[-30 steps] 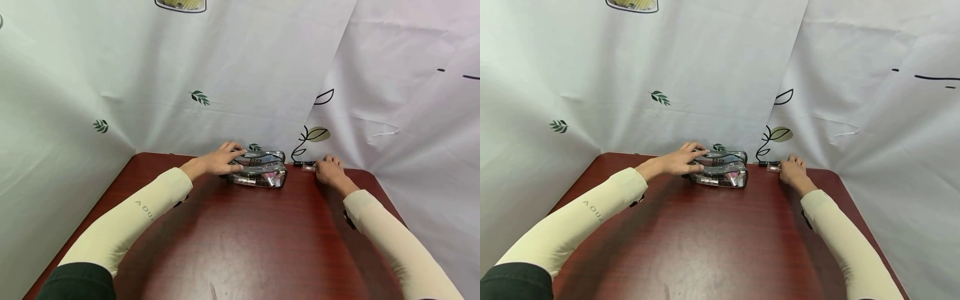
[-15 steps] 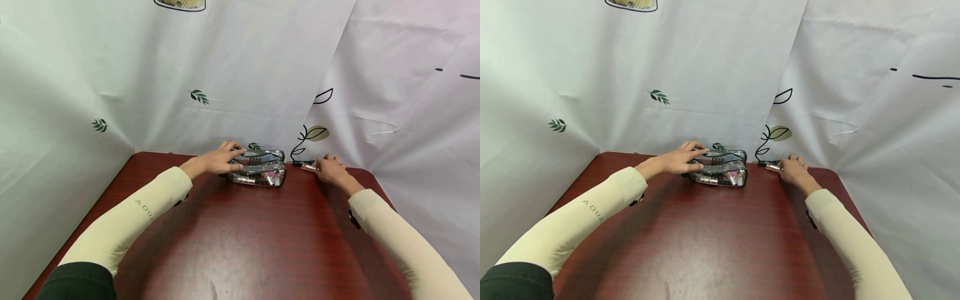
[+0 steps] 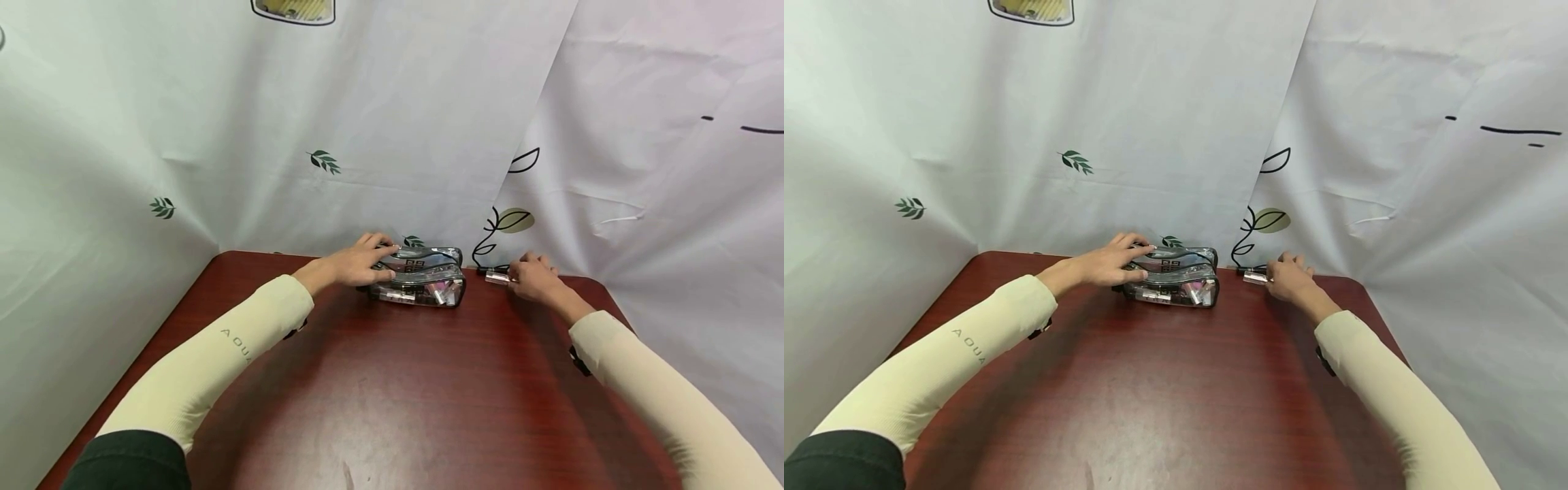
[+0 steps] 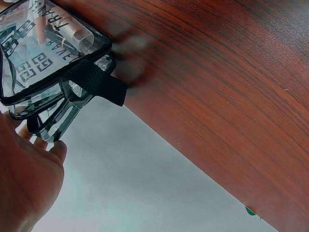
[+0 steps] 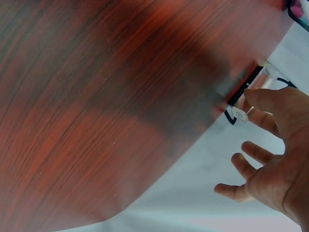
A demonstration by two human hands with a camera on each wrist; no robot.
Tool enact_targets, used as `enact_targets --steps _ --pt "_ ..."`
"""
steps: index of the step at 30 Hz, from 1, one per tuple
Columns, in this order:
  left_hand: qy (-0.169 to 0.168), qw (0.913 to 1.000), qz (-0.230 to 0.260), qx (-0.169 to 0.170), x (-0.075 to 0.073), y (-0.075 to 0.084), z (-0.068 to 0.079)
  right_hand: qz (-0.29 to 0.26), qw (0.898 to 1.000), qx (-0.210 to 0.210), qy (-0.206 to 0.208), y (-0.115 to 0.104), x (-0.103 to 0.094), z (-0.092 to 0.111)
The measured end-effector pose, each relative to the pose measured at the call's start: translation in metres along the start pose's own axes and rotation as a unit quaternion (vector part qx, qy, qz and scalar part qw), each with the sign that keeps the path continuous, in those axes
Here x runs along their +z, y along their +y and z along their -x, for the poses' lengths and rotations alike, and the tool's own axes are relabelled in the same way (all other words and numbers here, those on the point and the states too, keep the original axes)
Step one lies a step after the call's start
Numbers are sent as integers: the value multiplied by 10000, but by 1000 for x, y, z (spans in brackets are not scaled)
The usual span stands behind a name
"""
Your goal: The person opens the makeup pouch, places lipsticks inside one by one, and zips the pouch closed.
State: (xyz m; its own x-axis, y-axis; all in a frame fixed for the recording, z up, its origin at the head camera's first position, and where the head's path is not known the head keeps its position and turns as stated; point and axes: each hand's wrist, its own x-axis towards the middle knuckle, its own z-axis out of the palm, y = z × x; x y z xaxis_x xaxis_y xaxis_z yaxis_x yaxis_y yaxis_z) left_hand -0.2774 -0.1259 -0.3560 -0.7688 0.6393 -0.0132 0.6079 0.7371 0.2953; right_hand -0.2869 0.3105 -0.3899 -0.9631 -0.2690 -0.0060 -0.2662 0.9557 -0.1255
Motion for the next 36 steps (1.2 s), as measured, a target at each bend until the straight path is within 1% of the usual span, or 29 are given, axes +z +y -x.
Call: enact_targets --steps 5,10,16,24,31,36 --pt "19 10000 12 18 0 0 1 61 10000 0 -57 -3 0 0" --pt "-22 10000 60 25 -1 1 0 54 9999 -19 -108 -7 -9 2" --pt "59 10000 -13 30 0 0 -1 37 9996 -257 111 -28 -27 4" --pt "71 10000 27 -25 1 -1 -1 -194 9984 -407 329 -57 -49 -1" --pt "73 9999 73 -16 1 1 -1 -347 9964 -590 497 -69 -63 -5" --pt "103 9999 39 -22 1 1 -1 -226 9945 -866 541 -81 -70 -6"
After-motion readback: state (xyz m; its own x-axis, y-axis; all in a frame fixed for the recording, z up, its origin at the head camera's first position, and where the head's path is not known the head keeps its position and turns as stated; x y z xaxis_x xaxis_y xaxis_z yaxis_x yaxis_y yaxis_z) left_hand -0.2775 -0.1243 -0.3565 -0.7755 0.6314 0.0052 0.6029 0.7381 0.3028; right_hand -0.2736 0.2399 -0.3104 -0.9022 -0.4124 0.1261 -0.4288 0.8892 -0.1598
